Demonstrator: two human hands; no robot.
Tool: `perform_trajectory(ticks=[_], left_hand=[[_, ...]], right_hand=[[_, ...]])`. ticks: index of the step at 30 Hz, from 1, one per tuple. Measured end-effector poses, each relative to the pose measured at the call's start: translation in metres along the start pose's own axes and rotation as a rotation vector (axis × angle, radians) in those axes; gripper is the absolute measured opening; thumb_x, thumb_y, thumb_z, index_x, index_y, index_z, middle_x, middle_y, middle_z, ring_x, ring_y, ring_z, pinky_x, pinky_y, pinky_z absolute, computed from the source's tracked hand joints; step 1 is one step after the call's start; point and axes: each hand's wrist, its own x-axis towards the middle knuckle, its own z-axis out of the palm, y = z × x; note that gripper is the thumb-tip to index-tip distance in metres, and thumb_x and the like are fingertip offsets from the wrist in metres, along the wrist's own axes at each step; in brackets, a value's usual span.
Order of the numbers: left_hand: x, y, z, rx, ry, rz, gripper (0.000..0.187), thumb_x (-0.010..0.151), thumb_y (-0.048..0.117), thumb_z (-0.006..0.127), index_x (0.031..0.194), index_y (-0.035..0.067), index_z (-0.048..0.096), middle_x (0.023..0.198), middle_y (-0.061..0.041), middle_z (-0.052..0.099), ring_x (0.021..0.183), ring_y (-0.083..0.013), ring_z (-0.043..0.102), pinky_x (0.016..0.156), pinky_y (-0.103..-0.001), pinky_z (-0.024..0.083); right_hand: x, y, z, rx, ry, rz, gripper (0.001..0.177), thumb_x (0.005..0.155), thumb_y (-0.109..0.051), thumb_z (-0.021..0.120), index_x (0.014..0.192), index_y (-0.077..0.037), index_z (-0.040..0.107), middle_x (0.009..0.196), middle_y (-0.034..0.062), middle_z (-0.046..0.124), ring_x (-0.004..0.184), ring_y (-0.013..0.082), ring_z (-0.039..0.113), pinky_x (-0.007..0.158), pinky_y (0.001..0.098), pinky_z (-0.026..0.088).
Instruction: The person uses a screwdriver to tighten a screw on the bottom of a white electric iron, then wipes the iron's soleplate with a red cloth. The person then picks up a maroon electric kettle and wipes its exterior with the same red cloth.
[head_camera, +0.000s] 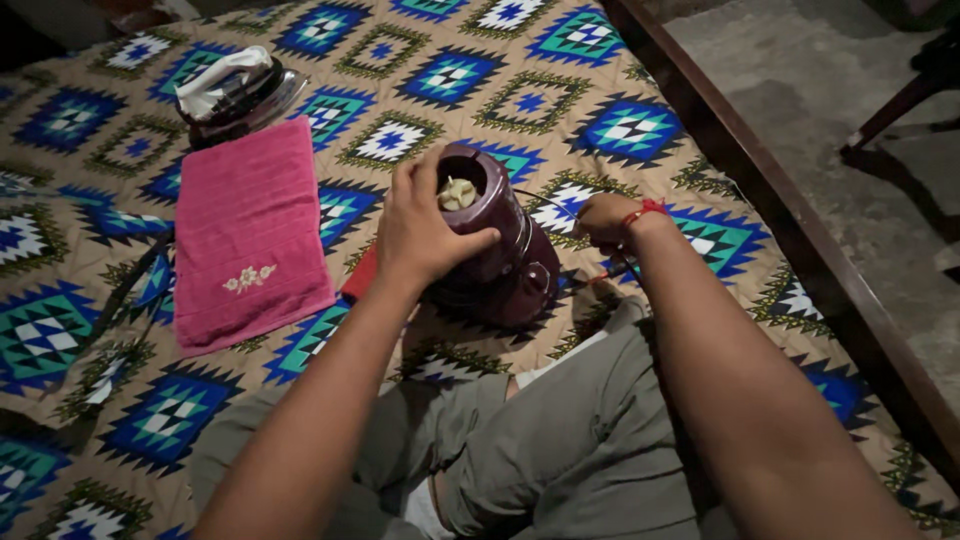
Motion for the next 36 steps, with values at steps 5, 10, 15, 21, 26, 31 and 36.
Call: perform_trajectory(ticks=[5, 10, 15, 21, 26, 31, 36], left_hand=[[0.027, -0.017, -0.006, -0.219, 0.08, 0.11, 0.118, 0.051, 0.045, 0.098, 0.151, 0.016, 0.042, 0.139, -0.016, 0.055, 0.126, -0.0345, 0.059, 0.106, -0.045, 0.05], [0.064, -0.031, -0.006, -0.117, 0.012, 0.311, 0.116, 0.05, 0.042, 0.099, 0.148, 0.013, 0.045, 0.135, -0.018, 0.058, 0.125, -0.039, 0.057, 0.105, -0.048, 0.047], [0.076, -0.069, -0.006, -0.162, -0.034, 0.419, 0.119, 0.055, 0.044, 0.098, 0.152, 0.009, 0.038, 0.149, -0.021, 0.051, 0.139, -0.0392, 0.05, 0.117, -0.046, 0.042], [0.082, -0.099, 0.004, -0.107, -0.12, 0.377, 0.136, 0.057, 0.046, 0.098, 0.162, 0.005, 0.022, 0.162, -0.027, 0.033, 0.15, -0.0439, 0.031, 0.123, -0.047, 0.029], [0.055, -0.105, 0.02, -0.215, 0.021, 0.318, 0.132, 0.067, 0.044, 0.096, 0.164, 0.006, 0.014, 0.164, -0.029, 0.028, 0.152, -0.0439, 0.031, 0.124, -0.047, 0.031], [0.03, -0.119, 0.021, -0.312, -0.049, 0.203, 0.119, 0.074, 0.025, 0.084, 0.164, 0.007, 0.008, 0.161, -0.027, 0.033, 0.149, -0.0404, 0.035, 0.121, -0.045, 0.033], [0.03, -0.111, 0.011, -0.37, 0.12, 0.203, 0.097, 0.087, 0.006, 0.063, 0.17, 0.012, 0.013, 0.17, -0.024, 0.033, 0.159, -0.0383, 0.035, 0.127, -0.042, 0.038]], right_hand=[[0.005, 0.002, -0.005, 0.106, -0.001, -0.109, 0.02, 0.089, -0.022, 0.068, 0.091, -0.005, 0.078, 0.063, 0.0087, 0.056, 0.05, 0.0205, 0.049, 0.045, 0.0411, 0.039], [0.01, -0.003, -0.014, -0.041, 0.206, -0.2, 0.026, 0.09, -0.025, 0.066, 0.088, -0.001, 0.075, 0.065, 0.0098, 0.067, 0.051, 0.02, 0.06, 0.05, 0.0381, 0.047], [-0.002, -0.009, -0.016, 0.058, 0.252, -0.126, 0.024, 0.09, -0.026, 0.065, 0.089, -0.004, 0.073, 0.066, 0.0091, 0.066, 0.053, 0.0208, 0.058, 0.048, 0.0387, 0.046], [-0.03, -0.017, -0.033, 0.103, 0.047, -0.016, 0.023, 0.091, -0.018, 0.066, 0.089, 0.004, 0.074, 0.073, 0.0123, 0.071, 0.056, 0.0196, 0.066, 0.049, 0.0341, 0.05], [-0.045, -0.004, -0.038, 0.389, -0.012, 0.09, 0.013, 0.094, -0.019, 0.066, 0.101, -0.008, 0.07, 0.068, 0.0065, 0.061, 0.047, 0.0168, 0.053, 0.042, 0.0338, 0.041], [-0.031, -0.013, -0.037, 0.508, 0.163, -0.122, 0.027, 0.102, -0.027, 0.057, 0.108, -0.007, 0.073, 0.063, -0.0023, 0.047, 0.047, 0.01, 0.038, 0.04, 0.029, 0.027], [-0.024, -0.063, -0.015, 0.539, 0.45, -0.658, 0.024, 0.105, -0.016, 0.056, 0.118, -0.003, 0.07, 0.073, -0.0029, 0.058, 0.059, 0.0056, 0.051, 0.051, 0.0234, 0.04]])
